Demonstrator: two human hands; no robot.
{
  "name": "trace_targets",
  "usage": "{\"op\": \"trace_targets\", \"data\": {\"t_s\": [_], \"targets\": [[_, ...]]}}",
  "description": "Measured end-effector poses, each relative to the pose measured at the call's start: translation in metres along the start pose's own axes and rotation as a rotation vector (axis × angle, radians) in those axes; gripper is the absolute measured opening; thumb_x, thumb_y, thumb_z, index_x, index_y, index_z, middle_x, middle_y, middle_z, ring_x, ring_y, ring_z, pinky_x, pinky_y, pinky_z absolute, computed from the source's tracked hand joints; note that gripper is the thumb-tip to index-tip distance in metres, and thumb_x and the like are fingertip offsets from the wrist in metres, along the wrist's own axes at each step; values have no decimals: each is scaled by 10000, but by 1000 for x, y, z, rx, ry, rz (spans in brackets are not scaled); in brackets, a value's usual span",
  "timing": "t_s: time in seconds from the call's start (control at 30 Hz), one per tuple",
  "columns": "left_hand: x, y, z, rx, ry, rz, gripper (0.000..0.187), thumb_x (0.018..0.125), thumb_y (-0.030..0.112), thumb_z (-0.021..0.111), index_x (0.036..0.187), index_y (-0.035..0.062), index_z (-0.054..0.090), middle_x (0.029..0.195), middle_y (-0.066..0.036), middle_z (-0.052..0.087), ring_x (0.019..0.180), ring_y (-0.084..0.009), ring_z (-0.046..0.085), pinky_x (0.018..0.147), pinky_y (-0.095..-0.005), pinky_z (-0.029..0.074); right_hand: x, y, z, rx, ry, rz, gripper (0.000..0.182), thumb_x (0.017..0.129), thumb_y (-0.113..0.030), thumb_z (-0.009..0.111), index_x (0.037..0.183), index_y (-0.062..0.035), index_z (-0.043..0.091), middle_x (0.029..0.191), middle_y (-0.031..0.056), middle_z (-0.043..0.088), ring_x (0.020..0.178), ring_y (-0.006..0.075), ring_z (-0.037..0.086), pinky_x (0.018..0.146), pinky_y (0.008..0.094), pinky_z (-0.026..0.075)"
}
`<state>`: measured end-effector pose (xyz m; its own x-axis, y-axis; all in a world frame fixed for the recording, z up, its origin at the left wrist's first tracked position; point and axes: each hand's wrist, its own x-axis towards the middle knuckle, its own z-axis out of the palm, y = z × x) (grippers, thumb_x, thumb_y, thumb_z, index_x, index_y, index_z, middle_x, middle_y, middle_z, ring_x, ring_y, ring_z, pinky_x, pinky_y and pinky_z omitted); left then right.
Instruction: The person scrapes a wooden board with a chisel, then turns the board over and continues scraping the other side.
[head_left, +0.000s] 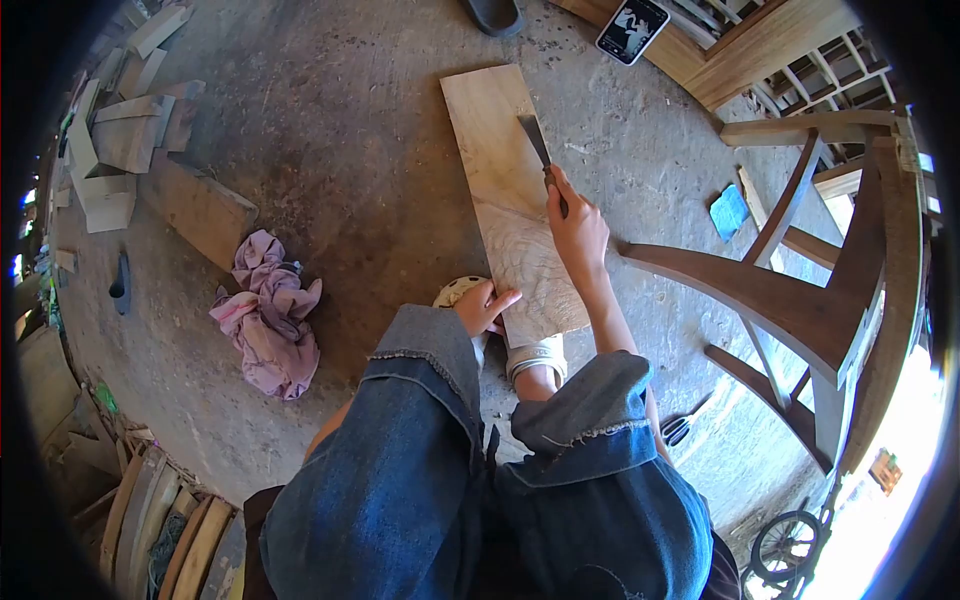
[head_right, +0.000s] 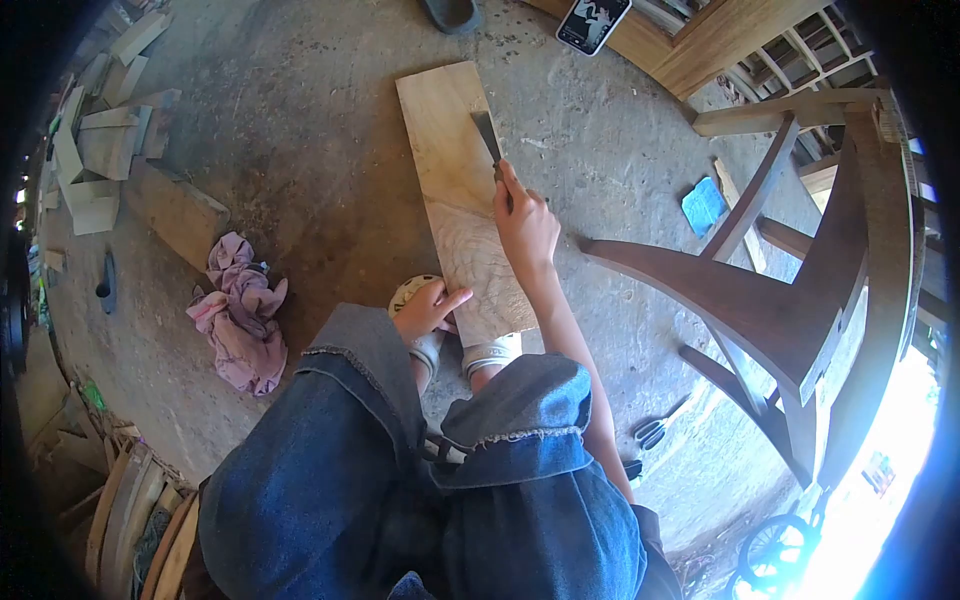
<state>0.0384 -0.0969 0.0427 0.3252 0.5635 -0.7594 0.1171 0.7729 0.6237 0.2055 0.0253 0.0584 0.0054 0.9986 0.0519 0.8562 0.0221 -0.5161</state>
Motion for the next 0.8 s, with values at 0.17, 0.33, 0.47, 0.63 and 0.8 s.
{"op": "trace_targets", "data": {"t_s": [0.17,0.33,0.47,0.63,0.8], "targets": [[-6,7,3,-31,-3,27,540,941,416,603,1112,-88,508,936,-130,572,817,-199,654,654,-335,617,-50,4,-15,58,-18,51,365,932,-249,581,1296,-265,601,709,134,653,613,324,663,541,438,514],[-3,6,-2,13,-46,1,589,938,425,603,1206,-75,444,1024,-185,581,880,-273,665,677,-401,621,-42,4,-17,73,-15,62,364,934,-253,577,1297,-261,601,715,134,655,614,330,661,544,443,514],[1,-1,0,-34,-41,21,587,937,428,605,1174,-85,447,1018,-185,562,881,-276,660,674,-394,623,-1,3,-3,18,-3,16,348,939,-275,560,1282,-255,610,732,144,663,626,343,663,556,453,525],[-2,1,1,24,30,34,524,941,416,604,1042,-91,518,851,-99,546,768,-193,662,609,-319,613,-20,1,-13,33,-8,36,346,938,-276,561,1279,-254,613,728,145,662,633,344,665,559,454,524],[-5,7,1,57,17,40,550,947,435,585,1097,-90,517,894,-113,566,794,-200,664,613,-316,611,-44,4,-23,54,-19,66,353,933,-256,578,1284,-250,612,716,144,655,629,337,664,550,450,514]]}}
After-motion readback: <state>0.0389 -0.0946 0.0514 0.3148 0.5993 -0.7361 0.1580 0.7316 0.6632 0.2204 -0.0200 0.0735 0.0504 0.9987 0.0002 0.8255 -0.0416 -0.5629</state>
